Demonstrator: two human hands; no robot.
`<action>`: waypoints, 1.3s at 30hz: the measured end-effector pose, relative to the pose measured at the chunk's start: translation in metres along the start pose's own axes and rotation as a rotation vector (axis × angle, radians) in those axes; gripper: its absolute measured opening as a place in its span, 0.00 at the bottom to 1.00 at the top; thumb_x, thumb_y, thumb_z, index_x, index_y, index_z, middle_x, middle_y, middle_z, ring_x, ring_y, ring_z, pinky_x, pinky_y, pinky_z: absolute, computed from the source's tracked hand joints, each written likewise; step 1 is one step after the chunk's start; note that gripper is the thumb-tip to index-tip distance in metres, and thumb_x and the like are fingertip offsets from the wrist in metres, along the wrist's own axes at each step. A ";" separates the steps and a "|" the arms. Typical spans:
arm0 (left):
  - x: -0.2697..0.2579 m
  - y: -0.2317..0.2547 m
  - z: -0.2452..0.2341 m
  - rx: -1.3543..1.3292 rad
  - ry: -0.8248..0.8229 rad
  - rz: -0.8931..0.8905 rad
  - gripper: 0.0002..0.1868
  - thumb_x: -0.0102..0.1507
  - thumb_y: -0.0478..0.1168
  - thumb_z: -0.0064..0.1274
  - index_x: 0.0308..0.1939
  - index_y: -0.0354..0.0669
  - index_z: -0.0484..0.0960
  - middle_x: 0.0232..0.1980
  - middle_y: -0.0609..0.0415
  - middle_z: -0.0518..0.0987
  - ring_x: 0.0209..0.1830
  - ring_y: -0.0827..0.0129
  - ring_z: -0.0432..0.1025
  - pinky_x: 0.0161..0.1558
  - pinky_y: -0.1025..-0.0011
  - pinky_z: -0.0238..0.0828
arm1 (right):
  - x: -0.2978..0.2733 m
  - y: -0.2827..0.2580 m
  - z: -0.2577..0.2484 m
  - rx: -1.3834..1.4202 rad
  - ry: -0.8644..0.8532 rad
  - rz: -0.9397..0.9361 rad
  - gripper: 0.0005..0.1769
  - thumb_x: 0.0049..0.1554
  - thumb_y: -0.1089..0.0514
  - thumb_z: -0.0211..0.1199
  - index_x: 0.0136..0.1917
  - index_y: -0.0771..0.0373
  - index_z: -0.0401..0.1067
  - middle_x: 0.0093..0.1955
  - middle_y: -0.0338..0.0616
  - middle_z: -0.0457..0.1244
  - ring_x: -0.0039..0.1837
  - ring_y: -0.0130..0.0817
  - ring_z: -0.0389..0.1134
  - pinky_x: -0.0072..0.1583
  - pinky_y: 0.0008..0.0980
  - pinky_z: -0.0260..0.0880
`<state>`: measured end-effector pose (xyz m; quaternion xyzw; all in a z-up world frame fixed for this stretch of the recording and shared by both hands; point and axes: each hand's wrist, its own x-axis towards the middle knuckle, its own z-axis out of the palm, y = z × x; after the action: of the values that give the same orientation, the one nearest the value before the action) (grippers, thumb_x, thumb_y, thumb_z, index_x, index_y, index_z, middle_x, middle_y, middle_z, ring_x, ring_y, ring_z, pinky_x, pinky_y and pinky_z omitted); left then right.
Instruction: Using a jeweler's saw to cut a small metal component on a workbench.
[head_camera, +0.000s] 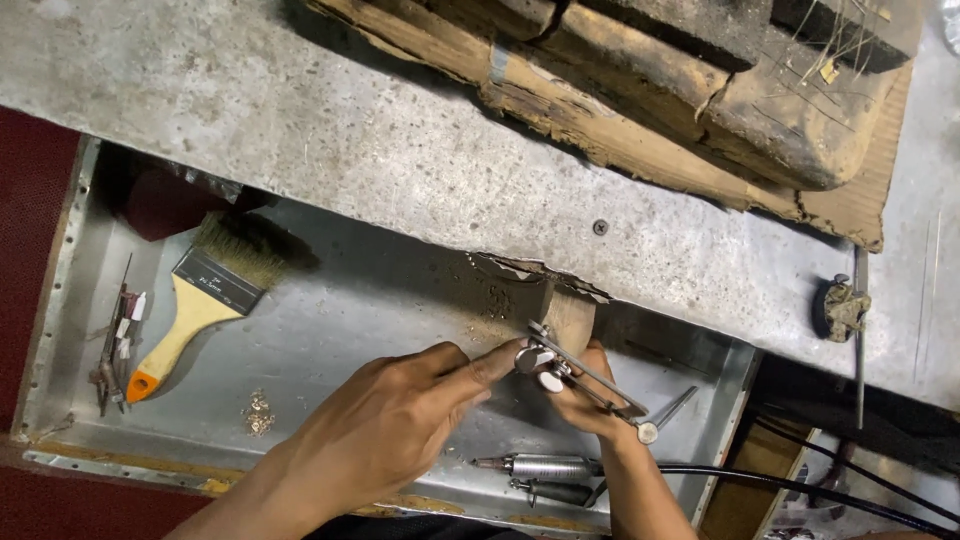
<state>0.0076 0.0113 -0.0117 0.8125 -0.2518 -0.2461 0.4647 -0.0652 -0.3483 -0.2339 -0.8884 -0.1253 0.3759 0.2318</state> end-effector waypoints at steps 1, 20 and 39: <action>0.001 -0.001 -0.001 0.034 0.034 0.056 0.32 0.69 0.37 0.48 0.78 0.55 0.63 0.47 0.50 0.80 0.23 0.56 0.73 0.22 0.57 0.73 | -0.004 -0.040 -0.027 0.075 0.205 -0.006 0.07 0.62 0.54 0.52 0.48 0.54 0.70 0.32 0.27 0.52 0.37 0.17 0.53 0.47 0.24 0.59; 0.008 -0.012 -0.008 -0.066 0.041 0.105 0.27 0.66 0.38 0.54 0.70 0.54 0.73 0.57 0.52 0.85 0.27 0.63 0.82 0.24 0.64 0.83 | -0.019 -0.089 -0.067 0.115 0.415 -0.143 0.12 0.53 0.57 0.55 0.33 0.46 0.76 0.23 0.26 0.61 0.27 0.23 0.65 0.52 0.32 0.60; 0.017 -0.018 -0.020 -0.148 -0.108 0.116 0.31 0.70 0.41 0.47 0.79 0.55 0.61 0.54 0.48 0.86 0.44 0.50 0.81 0.38 0.56 0.76 | 0.013 -0.070 -0.045 0.458 0.434 -0.328 0.04 0.61 0.63 0.53 0.47 0.59 0.69 0.44 0.39 0.66 0.46 0.24 0.67 0.48 0.20 0.69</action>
<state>0.0362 0.0207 -0.0210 0.7455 -0.3045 -0.2802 0.5224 -0.0273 -0.2975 -0.1788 -0.8407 -0.1264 0.1544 0.5034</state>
